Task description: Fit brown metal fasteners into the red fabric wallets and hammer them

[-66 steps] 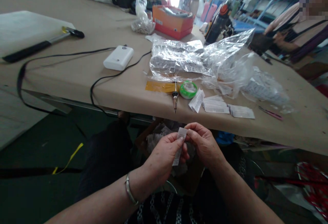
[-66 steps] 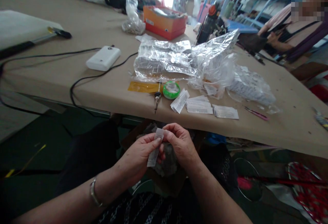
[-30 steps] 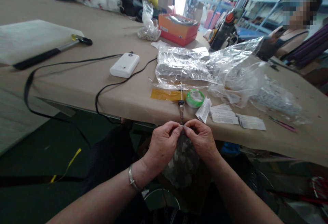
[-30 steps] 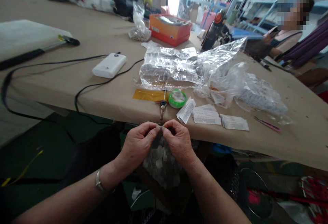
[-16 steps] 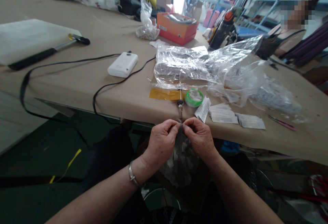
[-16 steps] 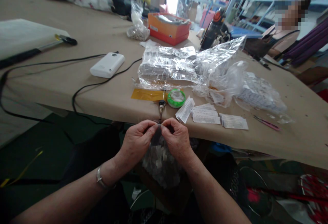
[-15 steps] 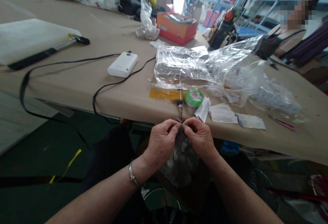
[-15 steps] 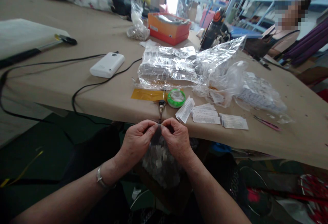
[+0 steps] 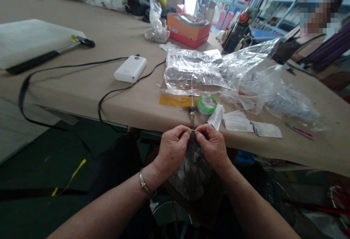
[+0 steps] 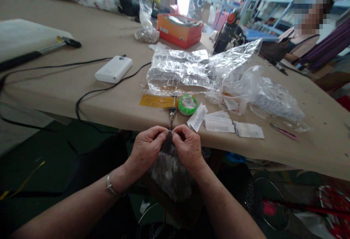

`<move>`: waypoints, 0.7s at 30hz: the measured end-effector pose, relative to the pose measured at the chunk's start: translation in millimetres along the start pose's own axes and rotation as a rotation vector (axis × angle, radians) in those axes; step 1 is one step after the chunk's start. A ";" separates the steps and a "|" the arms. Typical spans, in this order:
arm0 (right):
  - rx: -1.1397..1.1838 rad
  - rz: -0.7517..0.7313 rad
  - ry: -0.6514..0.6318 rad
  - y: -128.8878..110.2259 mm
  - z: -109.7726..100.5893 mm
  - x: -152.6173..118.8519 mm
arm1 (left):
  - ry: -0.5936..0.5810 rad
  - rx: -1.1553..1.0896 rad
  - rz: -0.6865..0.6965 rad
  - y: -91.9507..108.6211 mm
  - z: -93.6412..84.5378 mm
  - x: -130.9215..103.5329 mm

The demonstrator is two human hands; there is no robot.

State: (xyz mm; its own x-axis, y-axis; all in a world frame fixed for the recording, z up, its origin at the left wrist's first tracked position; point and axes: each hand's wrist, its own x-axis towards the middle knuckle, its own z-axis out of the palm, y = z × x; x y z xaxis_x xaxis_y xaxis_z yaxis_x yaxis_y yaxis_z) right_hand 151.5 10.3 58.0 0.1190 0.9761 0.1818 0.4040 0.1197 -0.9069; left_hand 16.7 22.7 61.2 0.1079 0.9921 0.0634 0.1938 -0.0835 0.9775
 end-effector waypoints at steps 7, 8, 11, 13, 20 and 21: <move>0.011 0.017 -0.051 -3.9 -5.1 -11.0 | -0.045 -0.014 -0.032 -0.2 -4.4 -9.9; -0.001 0.006 -0.072 -4.2 -9.2 -14.5 | -0.056 -0.015 -0.051 -2.3 -5.4 -12.4; -0.160 -0.120 -0.069 -2.6 -29.2 -21.7 | -0.078 -0.016 -0.106 -11.9 -8.5 -16.9; -0.356 -0.272 0.011 0.6 -45.1 -21.2 | -0.060 -0.011 -0.135 -20.2 -11.2 -17.7; -0.925 -0.459 0.124 25.8 -63.7 -5.3 | -0.142 0.182 -0.180 -70.9 -21.5 -15.6; -0.955 -0.465 0.127 31.4 -61.7 -3.2 | -0.148 0.249 -0.156 -80.7 -21.0 -14.3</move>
State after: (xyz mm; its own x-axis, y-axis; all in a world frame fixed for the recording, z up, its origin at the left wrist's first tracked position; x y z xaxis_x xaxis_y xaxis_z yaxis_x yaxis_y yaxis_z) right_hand 219.7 -0.3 52.3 -0.1582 0.8385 0.5214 0.9703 0.2299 -0.0753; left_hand -20.9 17.3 -14.4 0.1946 0.9721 -0.1313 0.4494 0.0306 0.8928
